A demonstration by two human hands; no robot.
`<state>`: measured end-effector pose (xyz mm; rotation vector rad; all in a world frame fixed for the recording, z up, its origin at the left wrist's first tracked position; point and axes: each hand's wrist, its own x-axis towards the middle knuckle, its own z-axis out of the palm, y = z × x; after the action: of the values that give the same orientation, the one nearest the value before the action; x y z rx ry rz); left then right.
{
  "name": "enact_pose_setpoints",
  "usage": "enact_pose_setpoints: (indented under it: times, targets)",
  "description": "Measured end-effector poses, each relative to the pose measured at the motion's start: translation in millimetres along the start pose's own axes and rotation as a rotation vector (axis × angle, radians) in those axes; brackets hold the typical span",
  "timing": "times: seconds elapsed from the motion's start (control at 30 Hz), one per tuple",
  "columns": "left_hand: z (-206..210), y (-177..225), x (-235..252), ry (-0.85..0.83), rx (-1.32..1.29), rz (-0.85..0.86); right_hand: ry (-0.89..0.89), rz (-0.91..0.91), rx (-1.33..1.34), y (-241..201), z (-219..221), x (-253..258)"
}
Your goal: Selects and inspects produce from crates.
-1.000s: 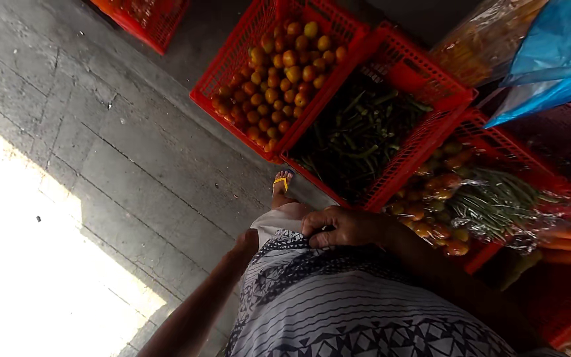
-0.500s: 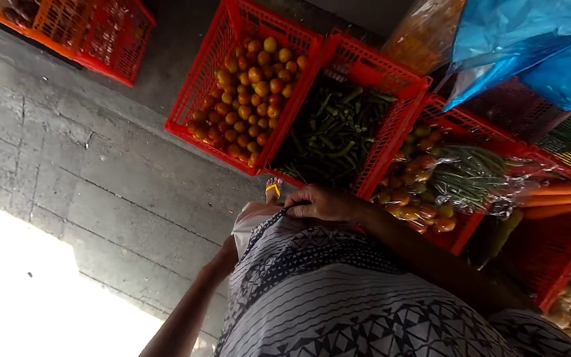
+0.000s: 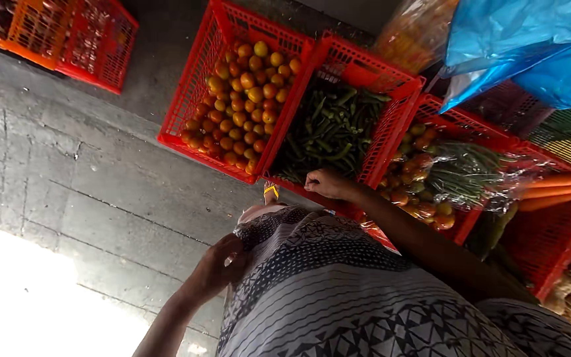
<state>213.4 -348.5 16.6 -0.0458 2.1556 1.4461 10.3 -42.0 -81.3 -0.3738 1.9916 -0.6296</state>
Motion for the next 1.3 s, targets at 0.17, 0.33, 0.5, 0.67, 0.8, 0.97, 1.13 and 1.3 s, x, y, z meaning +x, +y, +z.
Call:
enact_pose_setpoints:
  times: [0.17, 0.33, 0.5, 0.67, 0.8, 0.97, 1.13, 1.3]
  targets:
    - [-28.6, 6.7, 4.2, 0.199, -0.700, -0.394, 0.252, 0.168, 0.025, 28.4, -22.5, 16.5]
    - [-31.7, -1.5, -46.4, -0.118, -0.602, -0.980, 0.387, 0.166, 0.027, 38.1, -27.0, 45.9]
    - [-27.4, 38.2, -72.0, -0.370, -0.307, -0.788, 0.408, 0.185, 0.019, 39.7, -7.4, 77.4]
    - [-23.5, 29.5, -76.6, -0.459, -0.056, -0.652, 0.348, 0.274, 0.115, 45.7, -2.7, 68.6]
    - [-10.0, 5.4, -82.4, -0.497, 0.079, -0.507, 0.348, 0.254, 0.277, 67.5, -5.0, 46.4]
    - [10.2, 14.2, -69.4, -0.372, 0.095, -0.465, 0.505, 0.283, 0.475, 93.0, -3.6, 18.6]
    - [28.8, 32.2, -65.2, -0.342, -0.067, -0.504, 0.596, 0.260, 0.666, 106.5, -13.2, -2.5]
    - [25.7, 76.4, -68.4, -0.450, -0.090, -0.639, 0.568, 0.205, 0.826, 111.5, -17.6, -14.8]
